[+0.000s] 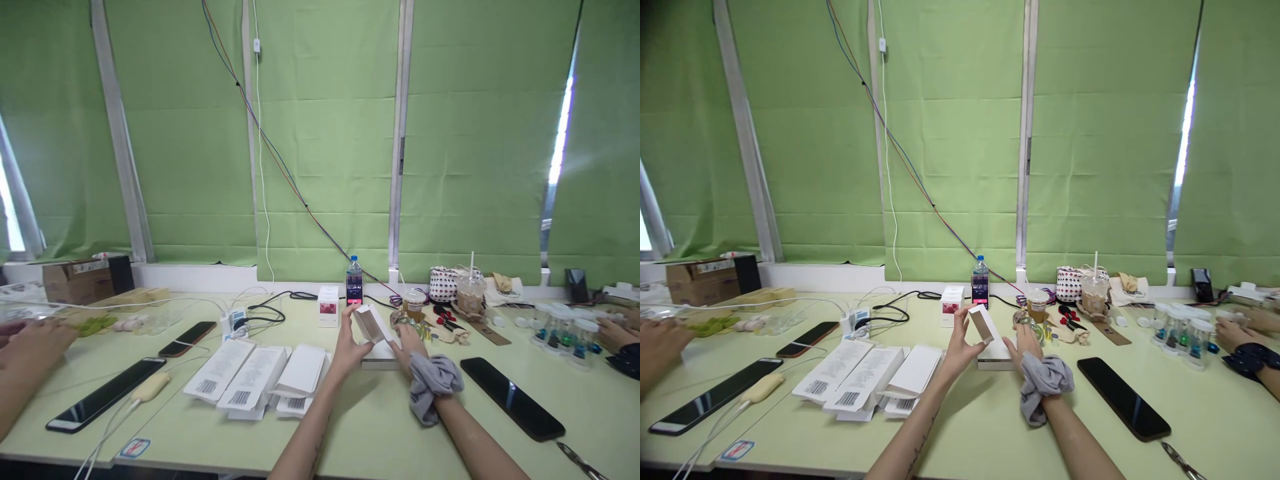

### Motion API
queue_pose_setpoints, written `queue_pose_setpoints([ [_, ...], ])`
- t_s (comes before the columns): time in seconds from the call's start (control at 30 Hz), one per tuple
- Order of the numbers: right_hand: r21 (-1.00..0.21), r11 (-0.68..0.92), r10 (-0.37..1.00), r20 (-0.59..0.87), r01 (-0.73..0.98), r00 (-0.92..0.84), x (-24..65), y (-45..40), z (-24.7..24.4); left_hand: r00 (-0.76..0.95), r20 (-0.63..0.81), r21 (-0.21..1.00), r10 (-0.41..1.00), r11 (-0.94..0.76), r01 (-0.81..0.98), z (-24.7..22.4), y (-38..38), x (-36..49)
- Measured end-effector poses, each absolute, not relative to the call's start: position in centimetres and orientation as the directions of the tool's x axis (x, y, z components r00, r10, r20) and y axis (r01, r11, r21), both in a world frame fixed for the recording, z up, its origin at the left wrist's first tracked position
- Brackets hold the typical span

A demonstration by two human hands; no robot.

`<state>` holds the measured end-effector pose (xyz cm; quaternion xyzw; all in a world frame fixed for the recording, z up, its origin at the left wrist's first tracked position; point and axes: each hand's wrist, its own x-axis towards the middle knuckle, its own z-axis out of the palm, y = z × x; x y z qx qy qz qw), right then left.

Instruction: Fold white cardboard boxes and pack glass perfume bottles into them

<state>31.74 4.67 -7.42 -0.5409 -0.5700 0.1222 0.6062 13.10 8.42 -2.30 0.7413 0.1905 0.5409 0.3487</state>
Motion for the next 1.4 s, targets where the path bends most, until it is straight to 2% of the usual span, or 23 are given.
queue_pose_setpoints([
  [0.1, -0.709, 0.463, 0.743, 0.637, 0.531, 0.203, 30.9, 4.9, -6.7, 0.236, 0.499, 0.835, 0.834, -0.39, -0.388, -3.4, 8.4, 14.7],
  [0.17, -0.67, 0.511, 0.732, 0.667, 0.539, 0.135, 30.3, 4.8, -6.5, 0.228, 0.321, 0.82, 0.919, -0.15, -0.552, -3.8, 8.6, 15.5],
  [0.3, -0.628, 0.553, 0.705, 0.703, 0.548, 0.094, 29.2, 4.2, -6.6, 0.285, 0.132, 0.779, 0.949, 0.079, -0.622, -4.4, 9.2, 16.2],
  [0.43, -0.607, 0.547, 0.675, 0.727, 0.577, 0.125, 28.5, 4.1, -7.0, 0.353, 0.041, 0.728, 0.935, 0.214, -0.651, -4.4, 9.2, 15.9],
  [0.77, -0.598, 0.486, 0.567, 0.771, 0.637, 0.291, 27.3, 4.6, -7.6, 0.349, 0.068, 0.6, 0.935, 0.241, -0.763, -4.4, 8.8, 16.2],
  [0.93, -0.56, 0.501, 0.558, 0.792, 0.66, 0.249, 27.4, 4.7, -7.9, 0.342, 0.079, 0.587, 0.936, 0.233, -0.775, -5.0, 9.0, 16.3],
  [1.13, -0.509, 0.519, 0.562, 0.808, 0.687, 0.175, 28.2, 4.9, -7.6, 0.257, 0.087, 0.6, 0.962, 0.156, -0.784, -5.4, 9.3, 16.3],
  [1.4, -0.45, 0.502, 0.517, 0.841, 0.739, 0.161, 27.4, 4.8, -7.7, 0.241, 0.075, 0.596, 0.968, 0.15, -0.789, -5.2, 9.4, 16.1],
])
